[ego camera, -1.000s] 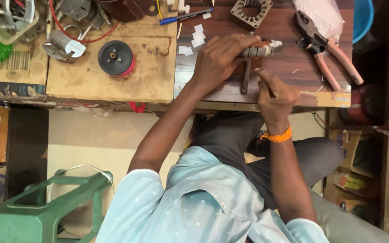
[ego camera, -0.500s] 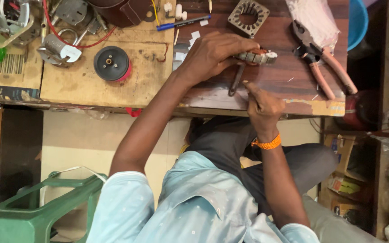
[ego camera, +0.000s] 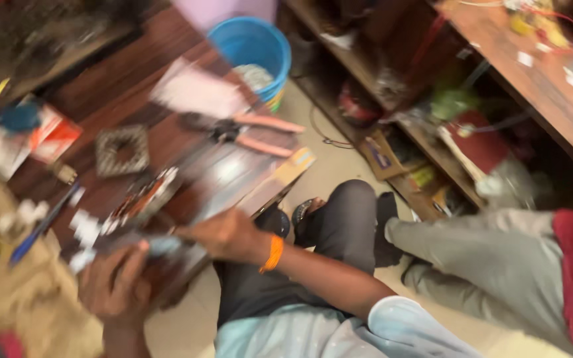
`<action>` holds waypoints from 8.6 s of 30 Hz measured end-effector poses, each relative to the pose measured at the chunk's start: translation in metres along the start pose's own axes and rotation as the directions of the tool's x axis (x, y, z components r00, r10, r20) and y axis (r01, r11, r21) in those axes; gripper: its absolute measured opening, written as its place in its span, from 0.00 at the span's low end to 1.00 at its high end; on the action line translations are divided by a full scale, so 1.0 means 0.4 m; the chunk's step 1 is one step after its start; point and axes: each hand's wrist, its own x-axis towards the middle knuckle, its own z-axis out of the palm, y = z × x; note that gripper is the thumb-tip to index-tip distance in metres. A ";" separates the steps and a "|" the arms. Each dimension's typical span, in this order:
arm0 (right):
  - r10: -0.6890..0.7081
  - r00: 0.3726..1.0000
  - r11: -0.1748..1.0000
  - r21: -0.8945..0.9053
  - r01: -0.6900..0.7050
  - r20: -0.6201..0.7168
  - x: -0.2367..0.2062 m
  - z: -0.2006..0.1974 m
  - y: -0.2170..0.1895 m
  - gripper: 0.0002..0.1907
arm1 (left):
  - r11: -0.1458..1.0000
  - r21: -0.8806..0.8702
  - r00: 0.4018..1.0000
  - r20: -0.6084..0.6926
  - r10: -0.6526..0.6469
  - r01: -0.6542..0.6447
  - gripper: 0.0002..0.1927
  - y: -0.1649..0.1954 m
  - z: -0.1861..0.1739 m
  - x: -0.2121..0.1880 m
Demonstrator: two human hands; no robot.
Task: The person sits at a workbench and works on an electric motor armature, holding the rotor with one hand while fitting and pressing copper winding components into place around it by hand. They rotate the armature to reach different sides and continue seating the windings throughout the clip.
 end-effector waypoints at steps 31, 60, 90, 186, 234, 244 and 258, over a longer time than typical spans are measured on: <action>0.120 0.979 0.992 -0.059 -0.111 0.168 0.344 -0.105 -0.098 0.06 | 0.473 -0.730 0.652 -0.049 -0.756 0.493 0.04 0.117 0.083 0.083; 0.102 0.918 0.991 -0.116 -0.062 0.383 0.501 -0.017 0.019 0.06 | 0.837 -0.261 0.716 -0.434 -0.547 0.481 0.18 0.049 0.009 0.167; 0.140 0.981 0.988 0.043 -0.147 0.136 0.134 0.100 -0.135 0.04 | 0.772 -0.629 0.992 0.125 -0.014 0.090 0.19 -0.217 -0.076 0.194; 0.054 0.995 0.966 0.255 -0.032 -0.080 0.038 0.044 -0.055 0.04 | 0.993 0.056 0.994 -0.028 -0.106 0.107 0.21 0.085 -0.034 0.137; -0.175 0.978 0.984 0.062 0.168 0.115 0.360 -0.070 0.035 0.06 | 0.646 -0.706 0.939 0.084 -0.333 0.292 0.27 0.017 -0.019 0.179; 0.094 0.986 0.995 0.016 -0.097 0.135 0.342 -0.087 -0.027 0.11 | 0.555 -0.680 0.875 0.416 -0.248 0.480 0.09 -0.104 0.051 0.231; 0.198 0.978 0.959 0.196 -0.206 0.058 0.162 -0.017 -0.115 0.05 | 0.718 -0.664 0.909 0.403 0.109 0.208 0.09 -0.165 -0.046 0.282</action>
